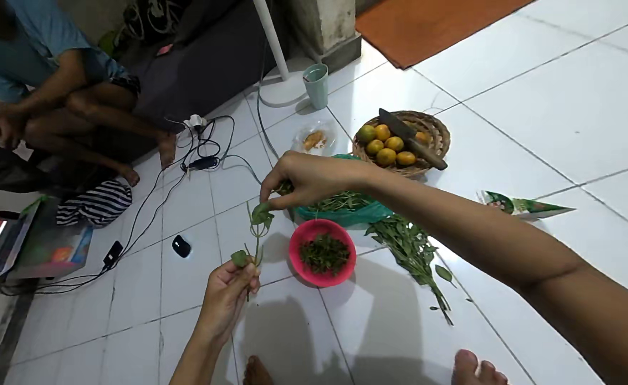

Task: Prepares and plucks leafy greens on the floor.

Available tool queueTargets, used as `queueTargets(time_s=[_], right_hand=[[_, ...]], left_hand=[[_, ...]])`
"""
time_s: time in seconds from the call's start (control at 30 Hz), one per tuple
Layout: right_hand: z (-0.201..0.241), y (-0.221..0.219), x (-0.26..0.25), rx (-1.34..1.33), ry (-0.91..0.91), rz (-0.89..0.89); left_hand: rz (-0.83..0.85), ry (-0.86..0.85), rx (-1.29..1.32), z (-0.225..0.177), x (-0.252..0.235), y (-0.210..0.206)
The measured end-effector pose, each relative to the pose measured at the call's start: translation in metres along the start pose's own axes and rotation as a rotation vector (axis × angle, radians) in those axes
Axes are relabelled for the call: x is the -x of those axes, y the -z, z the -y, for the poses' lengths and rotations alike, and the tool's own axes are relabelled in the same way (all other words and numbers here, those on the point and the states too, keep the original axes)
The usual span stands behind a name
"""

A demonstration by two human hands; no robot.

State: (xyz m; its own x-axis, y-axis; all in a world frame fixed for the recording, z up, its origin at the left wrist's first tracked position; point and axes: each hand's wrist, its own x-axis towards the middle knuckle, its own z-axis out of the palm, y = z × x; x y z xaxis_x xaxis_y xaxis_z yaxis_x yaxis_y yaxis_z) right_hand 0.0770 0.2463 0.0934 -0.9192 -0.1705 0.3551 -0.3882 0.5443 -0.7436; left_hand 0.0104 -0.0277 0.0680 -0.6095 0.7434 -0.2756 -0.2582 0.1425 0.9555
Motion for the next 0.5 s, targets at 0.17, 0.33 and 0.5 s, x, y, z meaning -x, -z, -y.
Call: queueTargets(time_s=[0.17,0.33,0.5], right_hand=[[0.009,-0.004,0.000,0.093,-0.083,0.130],[0.004,-0.032,0.004,0.201,0.064,-0.152],[-0.032,-0.035,-0.006,0.080,-0.350,-0.582]], left_hand=[[-0.028,0.011,-0.013,0.000,0.002,0.001],[-0.054,0.000,-0.021,-0.002,0.002,-0.002],[-0.102,0.014,-0.078,0.001,0.008,-0.011]])
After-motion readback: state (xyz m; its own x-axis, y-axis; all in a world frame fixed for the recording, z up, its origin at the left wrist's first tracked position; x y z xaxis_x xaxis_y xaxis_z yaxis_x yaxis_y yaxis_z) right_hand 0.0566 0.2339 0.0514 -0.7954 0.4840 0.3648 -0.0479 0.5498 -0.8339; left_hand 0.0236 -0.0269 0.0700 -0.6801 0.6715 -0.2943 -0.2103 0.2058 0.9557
